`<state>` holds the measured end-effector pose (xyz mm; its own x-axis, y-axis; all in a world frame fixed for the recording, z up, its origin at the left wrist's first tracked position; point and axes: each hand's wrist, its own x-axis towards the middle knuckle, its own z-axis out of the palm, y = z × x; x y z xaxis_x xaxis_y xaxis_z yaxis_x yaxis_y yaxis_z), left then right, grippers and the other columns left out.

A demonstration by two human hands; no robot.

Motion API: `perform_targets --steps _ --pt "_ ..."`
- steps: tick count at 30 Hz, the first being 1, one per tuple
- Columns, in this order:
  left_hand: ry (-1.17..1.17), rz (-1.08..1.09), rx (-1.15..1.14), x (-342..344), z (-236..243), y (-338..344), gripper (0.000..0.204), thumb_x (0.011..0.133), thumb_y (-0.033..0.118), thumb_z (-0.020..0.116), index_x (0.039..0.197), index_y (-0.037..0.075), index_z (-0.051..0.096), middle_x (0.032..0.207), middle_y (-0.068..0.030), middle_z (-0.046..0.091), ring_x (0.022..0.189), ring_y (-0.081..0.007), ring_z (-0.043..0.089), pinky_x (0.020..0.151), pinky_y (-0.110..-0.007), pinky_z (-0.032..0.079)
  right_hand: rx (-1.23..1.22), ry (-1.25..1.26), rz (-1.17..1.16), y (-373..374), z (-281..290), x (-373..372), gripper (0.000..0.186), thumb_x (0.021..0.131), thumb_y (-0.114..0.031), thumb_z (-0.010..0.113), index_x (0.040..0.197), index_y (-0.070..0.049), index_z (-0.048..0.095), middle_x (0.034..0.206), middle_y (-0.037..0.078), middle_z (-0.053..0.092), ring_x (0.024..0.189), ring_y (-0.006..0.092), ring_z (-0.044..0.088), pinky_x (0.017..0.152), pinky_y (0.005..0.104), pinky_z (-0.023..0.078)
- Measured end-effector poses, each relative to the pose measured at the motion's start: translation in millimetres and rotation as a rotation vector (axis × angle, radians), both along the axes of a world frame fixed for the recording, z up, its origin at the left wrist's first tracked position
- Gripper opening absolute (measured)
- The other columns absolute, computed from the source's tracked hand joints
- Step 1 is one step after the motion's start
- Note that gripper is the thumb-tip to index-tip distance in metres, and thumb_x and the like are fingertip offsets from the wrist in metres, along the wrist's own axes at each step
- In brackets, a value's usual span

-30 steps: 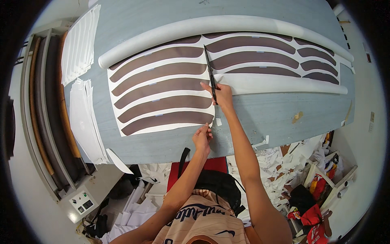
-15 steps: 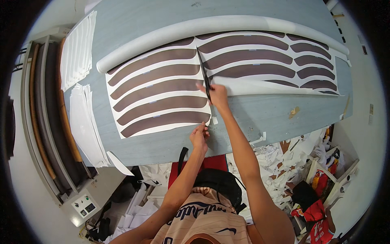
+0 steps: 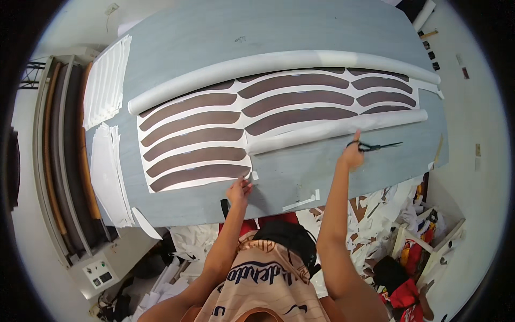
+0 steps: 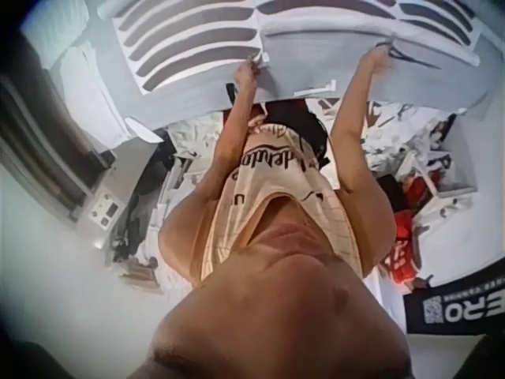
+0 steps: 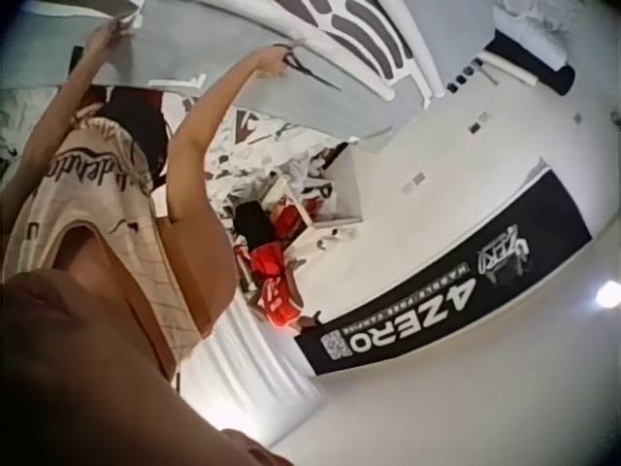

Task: Cutting out garment patterns from a large sheet of printed fabric using scissors.

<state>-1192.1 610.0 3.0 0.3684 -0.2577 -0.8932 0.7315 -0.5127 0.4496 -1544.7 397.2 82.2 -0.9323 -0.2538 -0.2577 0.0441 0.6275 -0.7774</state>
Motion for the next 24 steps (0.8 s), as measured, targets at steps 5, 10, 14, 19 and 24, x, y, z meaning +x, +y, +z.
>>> perform_targets --steps 5,10,14,19,24 --pt "-0.125 0.094 -0.181 -41.4 0.8 33.4 0.019 0.094 0.023 0.072 0.093 0.005 0.065 0.082 -0.0038 0.068 0.065 -0.0132 0.062 0.057 -0.026 0.052 0.115 -0.076 -0.057 -61.9 -1.7 -42.3 0.076 0.056 -0.068 0.088 0.074 0.004 0.070 0.080 0.018 0.070 0.069 0.0320 0.066 0.071 0.0436 0.054" --pt "-0.195 0.119 -0.231 -64.6 7.6 18.7 0.019 0.095 0.022 0.071 0.096 0.003 0.066 0.085 -0.0057 0.069 0.065 -0.0130 0.061 0.058 -0.027 0.052 0.198 0.085 0.155 -80.7 -26.8 -81.1 0.072 0.058 -0.053 0.092 0.092 0.005 0.066 0.097 0.018 0.072 0.093 0.0365 0.070 0.085 0.0473 0.053" --pt "-0.228 0.178 -0.259 -58.6 17.9 38.1 0.019 0.097 0.023 0.068 0.098 0.003 0.066 0.085 -0.0062 0.070 0.063 -0.0139 0.061 0.057 -0.027 0.052 0.027 0.222 0.187 -61.5 -28.9 -52.8 0.059 0.063 -0.038 0.088 0.097 0.006 0.067 0.100 0.020 0.072 0.096 0.0368 0.070 0.085 0.0460 0.053" --pt "-0.150 0.220 -0.253 -48.9 37.0 31.5 0.030 0.098 0.033 0.063 0.100 0.003 0.067 0.083 -0.0057 0.067 0.061 -0.0121 0.058 0.054 -0.026 0.050 -0.529 0.679 0.514 -83.1 -15.2 -68.1 0.051 0.074 -0.029 0.086 0.104 0.004 0.060 0.095 0.014 0.070 0.081 0.0275 0.065 0.080 0.0381 0.052" --pt "-0.306 0.237 -0.126 11.6 24.3 40.4 0.027 0.092 0.033 0.073 0.087 0.007 0.068 0.069 -0.0029 0.063 0.052 -0.0097 0.053 0.045 -0.023 0.043 -0.526 0.469 1.128 -176.8 37.4 24.3 0.038 0.087 -0.034 0.079 0.088 0.000 0.062 0.083 0.009 0.068 0.076 0.0198 0.061 0.076 0.0325 0.050"
